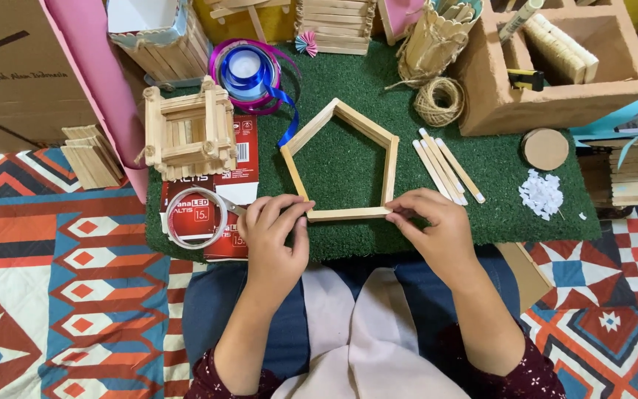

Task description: The person layers wooden popsicle sticks to build a pentagonal frame for a craft project.

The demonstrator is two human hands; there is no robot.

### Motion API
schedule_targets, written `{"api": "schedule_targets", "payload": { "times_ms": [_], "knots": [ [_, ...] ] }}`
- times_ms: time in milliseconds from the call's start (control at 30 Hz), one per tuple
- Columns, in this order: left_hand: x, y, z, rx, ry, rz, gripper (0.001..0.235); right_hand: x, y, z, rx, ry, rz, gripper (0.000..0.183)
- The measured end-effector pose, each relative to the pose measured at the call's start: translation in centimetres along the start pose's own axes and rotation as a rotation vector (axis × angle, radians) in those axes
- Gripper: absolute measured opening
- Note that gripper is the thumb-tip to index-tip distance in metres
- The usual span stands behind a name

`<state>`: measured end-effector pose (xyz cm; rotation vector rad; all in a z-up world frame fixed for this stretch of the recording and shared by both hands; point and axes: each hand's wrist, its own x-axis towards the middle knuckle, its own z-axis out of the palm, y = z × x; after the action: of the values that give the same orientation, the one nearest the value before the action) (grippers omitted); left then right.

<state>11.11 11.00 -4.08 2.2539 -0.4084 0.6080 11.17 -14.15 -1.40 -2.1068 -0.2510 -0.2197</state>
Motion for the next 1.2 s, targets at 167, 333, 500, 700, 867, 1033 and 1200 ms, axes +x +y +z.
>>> {"api": "schedule_targets", "payload": {
  "times_ms": [167, 333, 500, 700, 867, 1033, 1200],
  "knots": [
    [-0.2, -0.4, 0.5, 0.050, -0.016, 0.027, 0.015, 0.1, -0.1, -0.1, 0.001, -0.001, 0.013, 0.013],
    [-0.8, -1.0, 1.4, 0.119, 0.007, -0.005, 0.007, 0.1, 0.0, 0.0, -0.004, 0.003, 0.018, 0.013],
    [-0.5, -0.6, 1.1, 0.095, 0.027, 0.026, 0.006, -0.3, -0.1, 0.1, -0.100, 0.032, -0.069, 0.014],
    [-0.7, -0.3, 1.1, 0.183, 0.064, 0.073, 0.009, -1.9, 1.2, 1.9, -0.476, 0.304, -0.422, 0.025],
    [-1.0, -0.2, 1.4, 0.247, 0.101, 0.123, 0.010, -2.6, 0.9, 3.6, -0.726, 0.427, -0.519, 0.027],
    [-1.4, -0.7, 2.3, 0.325, 0.143, 0.168, 0.015, -2.8, 0.8, 3.6, -0.743, 0.400, -0.510, 0.027],
    [-3.6, 1.3, 4.5, 0.534, 0.156, 0.186, 0.032, -3.1, 0.5, 3.7, -0.759, 0.380, -0.502, 0.029]
  ]
}}
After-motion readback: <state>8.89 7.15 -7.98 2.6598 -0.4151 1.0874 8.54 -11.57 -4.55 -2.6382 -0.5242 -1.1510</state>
